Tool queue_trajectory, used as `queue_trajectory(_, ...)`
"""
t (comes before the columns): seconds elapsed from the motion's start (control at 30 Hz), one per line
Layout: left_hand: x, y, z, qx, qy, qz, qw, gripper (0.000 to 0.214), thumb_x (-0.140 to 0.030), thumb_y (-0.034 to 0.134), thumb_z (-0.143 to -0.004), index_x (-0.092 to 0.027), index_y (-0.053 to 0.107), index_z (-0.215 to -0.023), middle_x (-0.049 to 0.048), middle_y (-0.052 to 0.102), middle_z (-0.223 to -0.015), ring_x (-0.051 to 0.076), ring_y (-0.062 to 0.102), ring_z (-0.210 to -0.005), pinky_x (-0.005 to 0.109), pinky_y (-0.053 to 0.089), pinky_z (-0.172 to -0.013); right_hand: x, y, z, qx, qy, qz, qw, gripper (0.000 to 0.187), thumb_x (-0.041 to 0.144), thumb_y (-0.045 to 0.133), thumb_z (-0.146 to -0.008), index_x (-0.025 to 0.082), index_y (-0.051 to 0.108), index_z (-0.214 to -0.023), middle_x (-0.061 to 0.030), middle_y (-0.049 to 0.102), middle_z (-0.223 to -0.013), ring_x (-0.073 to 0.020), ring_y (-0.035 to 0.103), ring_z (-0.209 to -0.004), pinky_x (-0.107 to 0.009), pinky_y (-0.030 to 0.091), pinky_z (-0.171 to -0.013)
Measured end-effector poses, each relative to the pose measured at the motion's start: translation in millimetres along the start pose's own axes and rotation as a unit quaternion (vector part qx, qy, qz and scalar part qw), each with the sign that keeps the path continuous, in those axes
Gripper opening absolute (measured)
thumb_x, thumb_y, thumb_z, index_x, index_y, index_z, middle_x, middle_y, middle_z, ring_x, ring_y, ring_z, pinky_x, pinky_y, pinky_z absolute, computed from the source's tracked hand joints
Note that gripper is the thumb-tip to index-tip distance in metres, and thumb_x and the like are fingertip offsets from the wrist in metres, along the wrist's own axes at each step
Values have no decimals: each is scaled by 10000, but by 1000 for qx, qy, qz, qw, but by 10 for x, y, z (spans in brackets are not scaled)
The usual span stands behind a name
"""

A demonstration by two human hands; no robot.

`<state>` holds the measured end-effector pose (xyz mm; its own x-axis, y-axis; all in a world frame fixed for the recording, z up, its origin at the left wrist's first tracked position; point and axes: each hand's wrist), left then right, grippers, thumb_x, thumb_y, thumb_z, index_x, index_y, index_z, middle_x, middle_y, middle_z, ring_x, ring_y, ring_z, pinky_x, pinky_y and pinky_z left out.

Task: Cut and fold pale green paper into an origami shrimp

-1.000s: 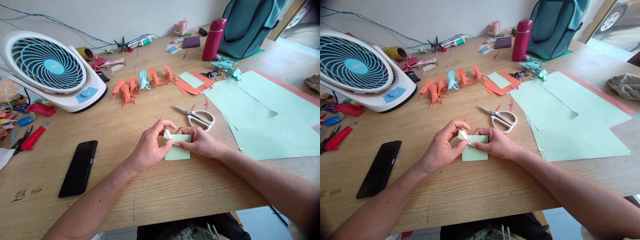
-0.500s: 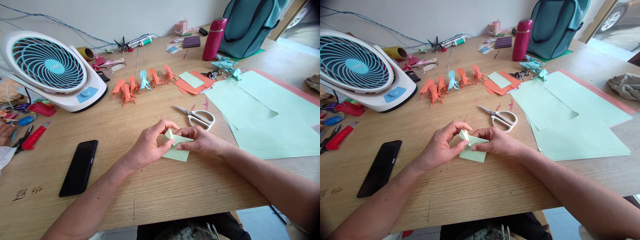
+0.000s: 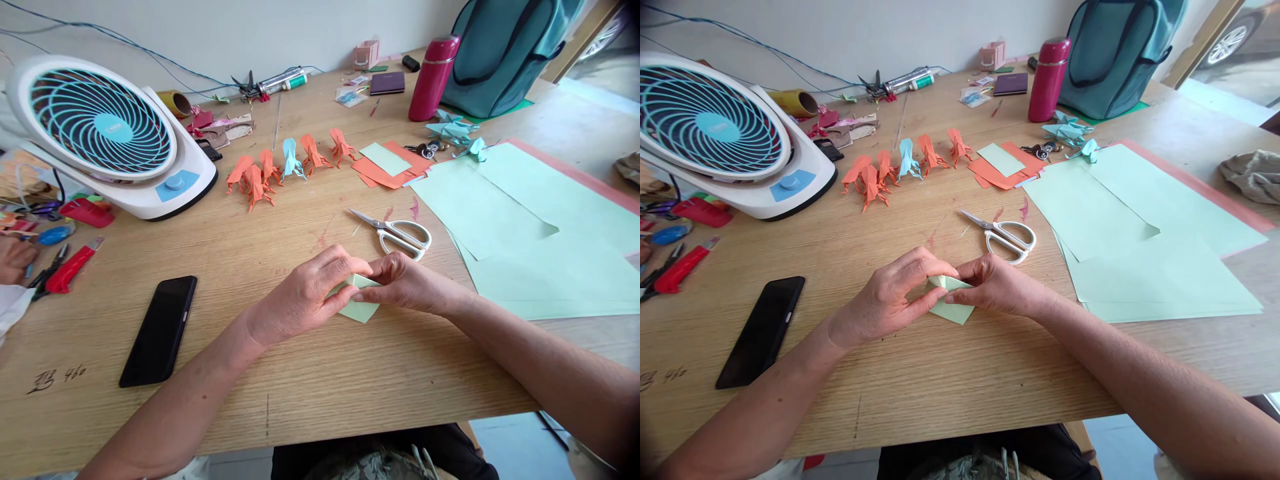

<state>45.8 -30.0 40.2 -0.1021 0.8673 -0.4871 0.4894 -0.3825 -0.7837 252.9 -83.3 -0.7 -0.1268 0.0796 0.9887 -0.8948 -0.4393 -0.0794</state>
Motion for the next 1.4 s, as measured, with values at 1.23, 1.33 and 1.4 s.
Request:
queue_trajectory(1.23, -16, 201, 33, -136, -208, 134, 959, 390, -118, 721, -797, -236, 601, -1149, -1, 668, -924, 130, 634, -847, 279, 543, -808, -38, 263, 47, -195, -10, 29, 980, 250, 395, 697, -823, 176, 631, -722, 15, 544, -661, -123, 461, -630, -254, 346, -567)
queue_trajectory(1.33, -15, 208, 41, -142, -203, 133, 960, 368, -130, 720, -807, -233, 605, -1140, 4, 675, -930, 131, 647, -858, 265, 552, -800, -34, 269, 48, -198, -27, 28, 979, 252, 401, 702, -831, 178, 642, -731, 19, 550, -659, -120, 465, -628, -252, 352, -572)
queue_trajectory(1.4, -14, 211, 46, -147, -198, 132, 960, 360, -131, 722, -808, -230, 609, -1135, 6, 679, -941, 131, 650, -870, 263, 556, -816, -37, 271, 52, -197, -35, 27, 979, 251, 406, 704, -838, 178, 654, -746, 17, 559, -666, -121, 473, -632, -251, 357, -576)
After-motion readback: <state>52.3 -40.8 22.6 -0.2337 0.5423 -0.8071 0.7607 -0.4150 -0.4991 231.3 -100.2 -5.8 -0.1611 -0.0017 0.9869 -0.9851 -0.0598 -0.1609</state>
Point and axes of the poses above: each hand's wrist, its own z-axis away from the middle knuckle, its own y-axis out of the palm, x = y × z
